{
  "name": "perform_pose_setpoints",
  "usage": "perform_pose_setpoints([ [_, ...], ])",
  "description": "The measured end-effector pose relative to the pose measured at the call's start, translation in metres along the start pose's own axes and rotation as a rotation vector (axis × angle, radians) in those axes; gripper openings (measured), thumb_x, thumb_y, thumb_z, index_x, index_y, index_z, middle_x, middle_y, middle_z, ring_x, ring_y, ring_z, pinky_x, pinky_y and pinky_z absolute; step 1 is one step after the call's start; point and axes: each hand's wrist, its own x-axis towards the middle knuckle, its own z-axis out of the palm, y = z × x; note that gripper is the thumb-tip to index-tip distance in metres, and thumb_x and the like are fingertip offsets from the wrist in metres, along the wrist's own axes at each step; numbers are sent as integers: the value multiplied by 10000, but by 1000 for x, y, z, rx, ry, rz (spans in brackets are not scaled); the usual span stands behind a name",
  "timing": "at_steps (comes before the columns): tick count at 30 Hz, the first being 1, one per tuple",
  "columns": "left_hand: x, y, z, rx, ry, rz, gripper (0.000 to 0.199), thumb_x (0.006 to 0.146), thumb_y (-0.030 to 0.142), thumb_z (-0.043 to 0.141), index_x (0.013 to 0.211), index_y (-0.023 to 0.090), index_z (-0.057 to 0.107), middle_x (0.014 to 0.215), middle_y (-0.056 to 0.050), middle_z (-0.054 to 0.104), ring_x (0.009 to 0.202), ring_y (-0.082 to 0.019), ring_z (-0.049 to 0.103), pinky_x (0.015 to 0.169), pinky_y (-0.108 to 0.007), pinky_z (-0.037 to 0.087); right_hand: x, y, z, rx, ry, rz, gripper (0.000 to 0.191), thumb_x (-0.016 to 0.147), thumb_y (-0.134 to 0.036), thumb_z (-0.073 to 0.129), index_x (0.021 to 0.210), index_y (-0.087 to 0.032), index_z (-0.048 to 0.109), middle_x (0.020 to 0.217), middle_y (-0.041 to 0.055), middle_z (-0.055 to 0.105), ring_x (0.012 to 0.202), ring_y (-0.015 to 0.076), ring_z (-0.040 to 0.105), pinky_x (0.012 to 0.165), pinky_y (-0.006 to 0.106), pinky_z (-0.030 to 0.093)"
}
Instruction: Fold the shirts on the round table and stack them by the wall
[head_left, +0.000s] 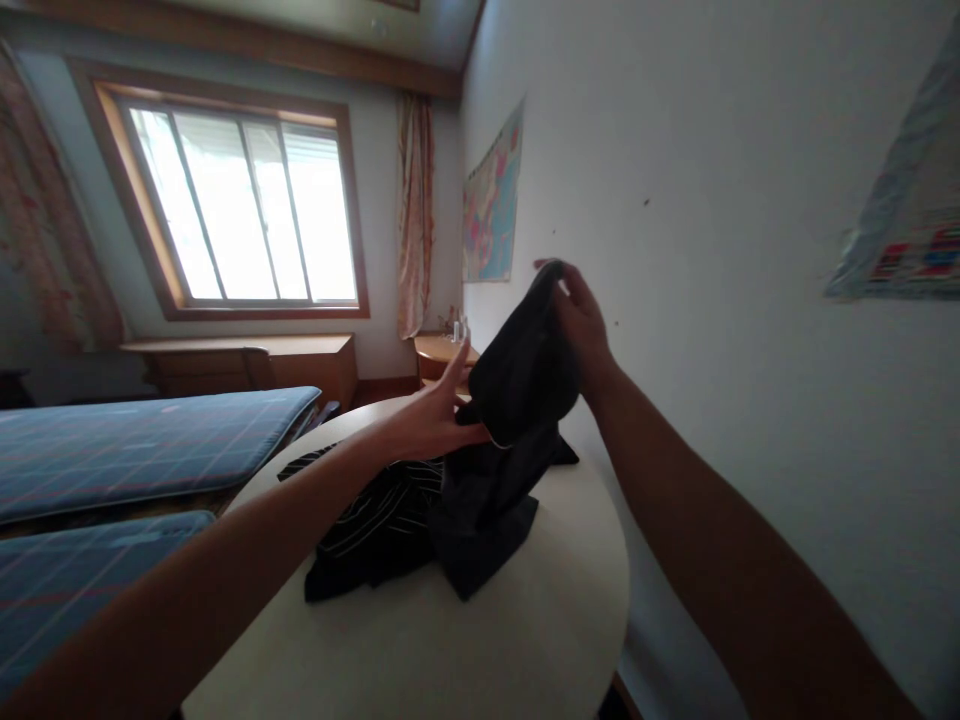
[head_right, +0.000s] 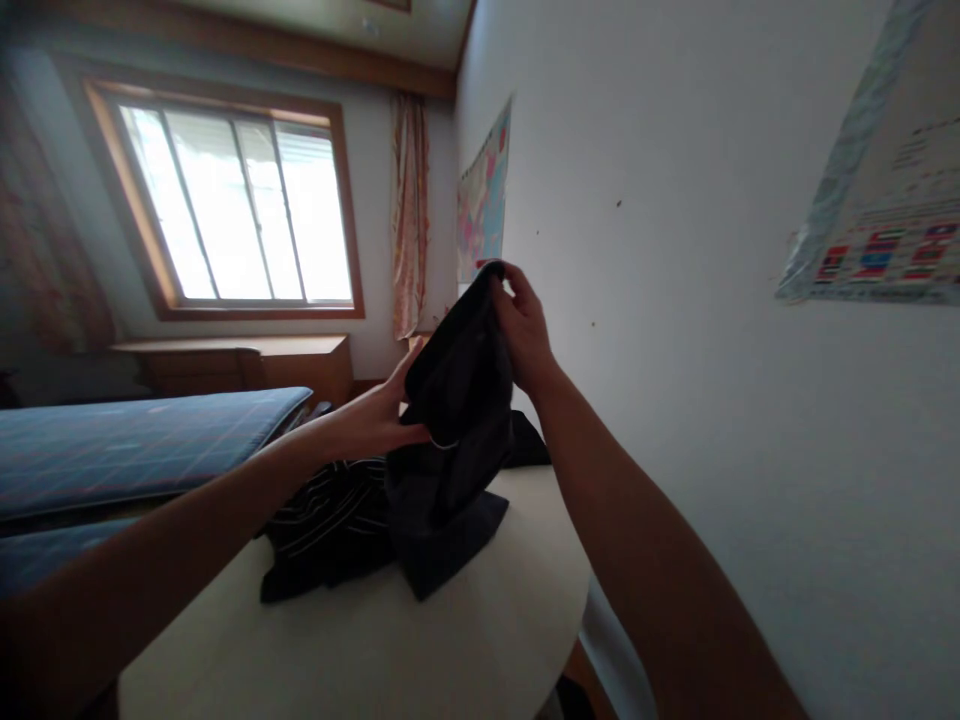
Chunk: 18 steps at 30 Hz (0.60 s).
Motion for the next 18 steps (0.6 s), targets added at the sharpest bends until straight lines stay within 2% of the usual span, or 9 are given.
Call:
perform_pose_setpoints([
  [2,3,14,13,-208,-15,86,660,728,429,775,1303,163,590,1184,-119,696,1094,-306,641,982,-430,495,-3,-4,12,-38,-75,-8,399,857,-579,629,1129,-290,587,741,-38,571,655,142,572,569,254,476],
  [5,7,22,18,-374,139,36,428,697,337,778,1067,137,698,1036,-95,739,1027,-308,656,939,-433,528,-10,3,13,-191,-125,-25,456,868,-584,611,1215,-298,541,904,0,622,770,172,606,667,305,524],
  [8,14,18,4,-537,394,-110,345,682,331,763,960,135,703,864,-54,738,913,-280,680,843,-424,566,-25,14,3,-431,2,-75,496,864,-561,622,1258,-288,494,1124,57,608,947,215,602,826,392,528],
  [11,22,16,-19,-725,592,-135,255,701,305,728,904,157,682,793,-22,716,824,-220,690,767,-361,579,-57,19,1,-551,137,-41,483,889,-587,565,1236,-259,489,1220,97,581,1059,241,580,936,455,483],
  [12,24,16,-27,-774,629,-115,237,699,279,727,901,167,674,797,-15,713,806,-202,689,750,-335,578,-70,20,3,-540,116,14,501,883,-604,564,1234,-255,488,1219,102,585,1063,242,585,937,455,483],
  [16,32,29,-46,-853,679,-61,229,693,161,717,909,200,653,819,0,709,799,-172,686,711,-277,567,-122,23,25,-521,-129,239,574,771,-617,698,1188,-247,563,1211,94,624,1089,255,595,939,445,482],
  [18,34,37,-48,-871,664,-67,203,712,135,693,898,199,643,813,-5,706,804,-177,687,717,-283,565,-137,25,36,-511,-219,301,481,777,-576,712,1111,-237,643,1152,85,665,1055,256,617,923,432,488],
])
